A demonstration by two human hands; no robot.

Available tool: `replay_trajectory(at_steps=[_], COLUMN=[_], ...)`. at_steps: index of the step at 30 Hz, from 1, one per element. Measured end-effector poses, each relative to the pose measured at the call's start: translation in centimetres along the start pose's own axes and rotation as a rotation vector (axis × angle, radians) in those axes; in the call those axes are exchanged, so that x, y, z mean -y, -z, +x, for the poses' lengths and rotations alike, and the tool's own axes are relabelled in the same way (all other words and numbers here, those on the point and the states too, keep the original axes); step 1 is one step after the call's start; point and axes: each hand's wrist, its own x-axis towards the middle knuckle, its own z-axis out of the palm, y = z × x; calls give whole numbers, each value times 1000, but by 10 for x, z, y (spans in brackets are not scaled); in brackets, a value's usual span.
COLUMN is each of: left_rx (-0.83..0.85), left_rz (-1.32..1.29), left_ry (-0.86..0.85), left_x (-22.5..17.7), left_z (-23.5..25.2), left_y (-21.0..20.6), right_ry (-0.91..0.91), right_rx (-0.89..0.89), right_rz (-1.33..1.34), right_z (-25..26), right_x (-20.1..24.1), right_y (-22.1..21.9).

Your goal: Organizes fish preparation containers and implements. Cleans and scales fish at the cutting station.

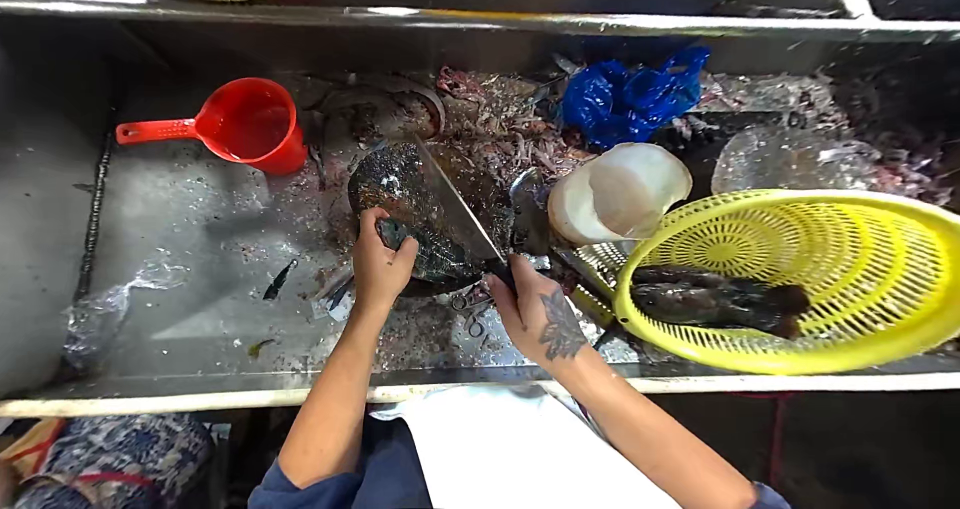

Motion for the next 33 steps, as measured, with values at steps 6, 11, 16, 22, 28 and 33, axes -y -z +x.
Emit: replay_trajectory(at_steps=[6, 11, 16, 22, 28, 33], left_rx=[-10, -5, 34, 32, 42, 47], left_rz=[26, 42, 62, 102, 146, 144], left_ry=[-15, 11, 34, 81, 75, 58], left_x=[2, 4, 3, 2, 1, 3], left_z=[-1, -1, -3, 8, 13, 12], left_y=[-1, 0, 4, 11, 11, 9], right_ry=[213, -105, 211, -167, -4, 259], right_rx=[-306, 314, -293, 442, 150, -417], right_rz=[10, -218, -28, -317, -91, 144], right_z=[3, 22, 15, 22, 14, 16], right_x=[13, 11, 37, 11, 18, 35], right_y=[-13, -22, 12, -32, -10, -16])
